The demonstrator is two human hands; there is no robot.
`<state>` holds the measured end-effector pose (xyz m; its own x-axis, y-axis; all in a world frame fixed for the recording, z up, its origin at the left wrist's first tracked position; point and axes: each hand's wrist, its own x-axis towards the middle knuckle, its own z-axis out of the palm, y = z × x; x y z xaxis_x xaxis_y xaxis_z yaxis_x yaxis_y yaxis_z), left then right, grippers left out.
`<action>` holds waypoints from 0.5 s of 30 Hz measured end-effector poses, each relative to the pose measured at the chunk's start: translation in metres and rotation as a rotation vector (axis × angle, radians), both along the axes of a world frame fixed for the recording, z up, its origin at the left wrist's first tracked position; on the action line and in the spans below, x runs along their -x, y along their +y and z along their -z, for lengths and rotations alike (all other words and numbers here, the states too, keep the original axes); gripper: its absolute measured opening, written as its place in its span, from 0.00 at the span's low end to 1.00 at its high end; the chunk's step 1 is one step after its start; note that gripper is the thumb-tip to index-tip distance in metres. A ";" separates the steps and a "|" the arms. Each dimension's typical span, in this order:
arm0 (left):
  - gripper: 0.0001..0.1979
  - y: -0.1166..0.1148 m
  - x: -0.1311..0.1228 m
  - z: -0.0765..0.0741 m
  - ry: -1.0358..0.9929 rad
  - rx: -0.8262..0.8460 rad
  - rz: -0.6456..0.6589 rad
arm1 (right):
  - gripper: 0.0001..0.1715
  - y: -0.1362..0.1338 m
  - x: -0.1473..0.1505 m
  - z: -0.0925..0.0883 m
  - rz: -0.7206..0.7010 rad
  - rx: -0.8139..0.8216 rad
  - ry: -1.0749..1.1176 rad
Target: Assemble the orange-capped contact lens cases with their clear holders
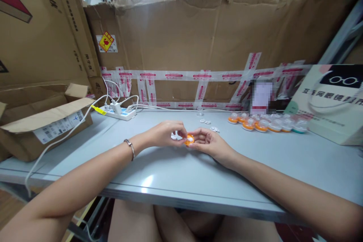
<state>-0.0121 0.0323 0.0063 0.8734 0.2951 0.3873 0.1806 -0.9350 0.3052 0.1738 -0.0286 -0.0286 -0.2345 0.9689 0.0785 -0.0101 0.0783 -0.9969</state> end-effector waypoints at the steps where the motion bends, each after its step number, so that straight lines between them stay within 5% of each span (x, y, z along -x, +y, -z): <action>1: 0.06 0.000 0.000 -0.001 0.004 0.015 0.007 | 0.24 0.000 0.000 0.000 -0.001 -0.001 0.002; 7: 0.08 -0.002 0.002 -0.006 0.019 -0.013 0.027 | 0.23 -0.001 0.000 -0.002 0.017 0.009 0.029; 15: 0.10 -0.005 0.002 -0.003 0.121 -0.350 0.019 | 0.23 0.000 -0.003 0.001 0.035 0.028 0.096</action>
<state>-0.0140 0.0272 0.0095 0.9232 0.1467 0.3553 0.1779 -0.9824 -0.0565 0.1771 -0.0287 -0.0296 -0.1933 0.9785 0.0714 -0.1033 0.0521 -0.9933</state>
